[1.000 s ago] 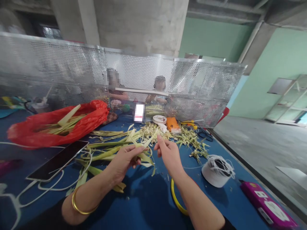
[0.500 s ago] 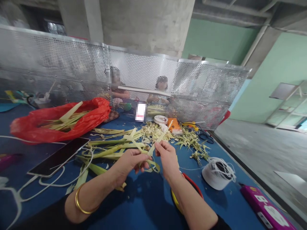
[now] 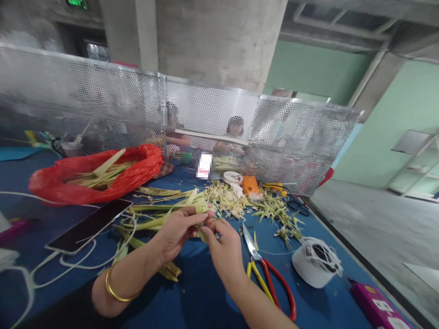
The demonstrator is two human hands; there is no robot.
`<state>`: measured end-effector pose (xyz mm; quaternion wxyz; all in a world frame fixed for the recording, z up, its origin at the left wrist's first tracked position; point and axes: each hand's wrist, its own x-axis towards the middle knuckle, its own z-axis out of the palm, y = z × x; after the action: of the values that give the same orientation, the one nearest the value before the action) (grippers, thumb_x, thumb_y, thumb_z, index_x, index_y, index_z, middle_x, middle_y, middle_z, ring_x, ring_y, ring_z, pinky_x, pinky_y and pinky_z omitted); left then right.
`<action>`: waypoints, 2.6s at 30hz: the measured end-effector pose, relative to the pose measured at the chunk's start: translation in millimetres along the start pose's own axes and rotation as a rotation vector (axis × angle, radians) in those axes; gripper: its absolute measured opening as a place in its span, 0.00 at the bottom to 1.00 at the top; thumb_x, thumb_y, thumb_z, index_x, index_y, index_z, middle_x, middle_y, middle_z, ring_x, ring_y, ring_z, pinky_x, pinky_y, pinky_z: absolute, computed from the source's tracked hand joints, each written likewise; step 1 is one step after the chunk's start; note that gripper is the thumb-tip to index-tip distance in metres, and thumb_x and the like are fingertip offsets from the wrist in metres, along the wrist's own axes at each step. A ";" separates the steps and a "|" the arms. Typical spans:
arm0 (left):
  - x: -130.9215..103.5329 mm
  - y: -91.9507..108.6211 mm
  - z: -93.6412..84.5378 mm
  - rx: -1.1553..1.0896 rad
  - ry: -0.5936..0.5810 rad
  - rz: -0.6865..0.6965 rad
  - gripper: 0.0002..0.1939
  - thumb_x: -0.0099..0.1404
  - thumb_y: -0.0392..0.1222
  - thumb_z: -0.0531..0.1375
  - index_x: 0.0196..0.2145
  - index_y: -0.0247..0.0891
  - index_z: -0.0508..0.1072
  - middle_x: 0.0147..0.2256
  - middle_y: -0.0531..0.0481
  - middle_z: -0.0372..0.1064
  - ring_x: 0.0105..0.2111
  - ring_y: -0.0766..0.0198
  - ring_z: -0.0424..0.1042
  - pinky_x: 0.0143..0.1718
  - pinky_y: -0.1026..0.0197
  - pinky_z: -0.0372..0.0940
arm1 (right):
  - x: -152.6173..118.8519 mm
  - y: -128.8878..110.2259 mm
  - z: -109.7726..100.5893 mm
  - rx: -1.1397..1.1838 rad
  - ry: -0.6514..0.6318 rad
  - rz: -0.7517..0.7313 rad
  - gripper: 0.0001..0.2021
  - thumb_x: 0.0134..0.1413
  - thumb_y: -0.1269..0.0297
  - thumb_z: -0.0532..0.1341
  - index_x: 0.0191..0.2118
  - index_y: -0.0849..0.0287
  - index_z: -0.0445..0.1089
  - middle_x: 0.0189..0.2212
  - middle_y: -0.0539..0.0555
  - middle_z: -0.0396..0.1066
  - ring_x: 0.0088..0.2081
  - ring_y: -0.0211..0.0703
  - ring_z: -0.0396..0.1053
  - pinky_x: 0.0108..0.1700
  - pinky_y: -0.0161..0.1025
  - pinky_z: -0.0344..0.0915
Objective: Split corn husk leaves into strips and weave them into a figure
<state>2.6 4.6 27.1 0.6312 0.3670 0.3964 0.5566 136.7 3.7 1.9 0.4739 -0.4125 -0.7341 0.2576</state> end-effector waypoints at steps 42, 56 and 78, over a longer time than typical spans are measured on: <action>-2.5 4.6 1.1 0.247 0.051 0.026 0.11 0.49 0.43 0.65 0.18 0.32 0.74 0.16 0.52 0.63 0.17 0.74 0.55 0.16 0.68 0.42 | 17.7 0.8 -36.2 -0.542 0.075 -0.404 0.10 0.61 0.67 0.54 0.29 0.56 0.68 0.28 0.52 0.71 0.33 0.44 0.65 0.47 0.43 0.55; -5.6 1.7 5.2 0.226 -0.032 -0.114 0.18 0.56 0.52 0.61 0.33 0.32 0.76 0.27 0.43 0.76 0.19 0.70 0.67 0.16 0.69 0.47 | 23.9 8.2 -31.3 0.362 -0.140 0.368 0.18 0.54 0.49 0.58 0.27 0.59 0.75 0.27 0.52 0.74 0.35 0.44 0.69 0.41 0.40 0.61; -8.7 -8.8 6.6 0.471 -0.238 -0.112 0.12 0.55 0.48 0.63 0.24 0.35 0.77 0.26 0.48 0.75 0.19 0.70 0.63 0.18 0.67 0.50 | 14.2 3.9 -13.1 0.511 0.153 0.420 0.13 0.38 0.57 0.66 0.18 0.60 0.68 0.15 0.45 0.58 0.21 0.33 0.53 0.24 0.33 0.51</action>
<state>11.6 -5.2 22.7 0.6004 0.5441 0.4575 0.3663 147.0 17.7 11.2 0.5523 -0.4410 -0.5069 0.4934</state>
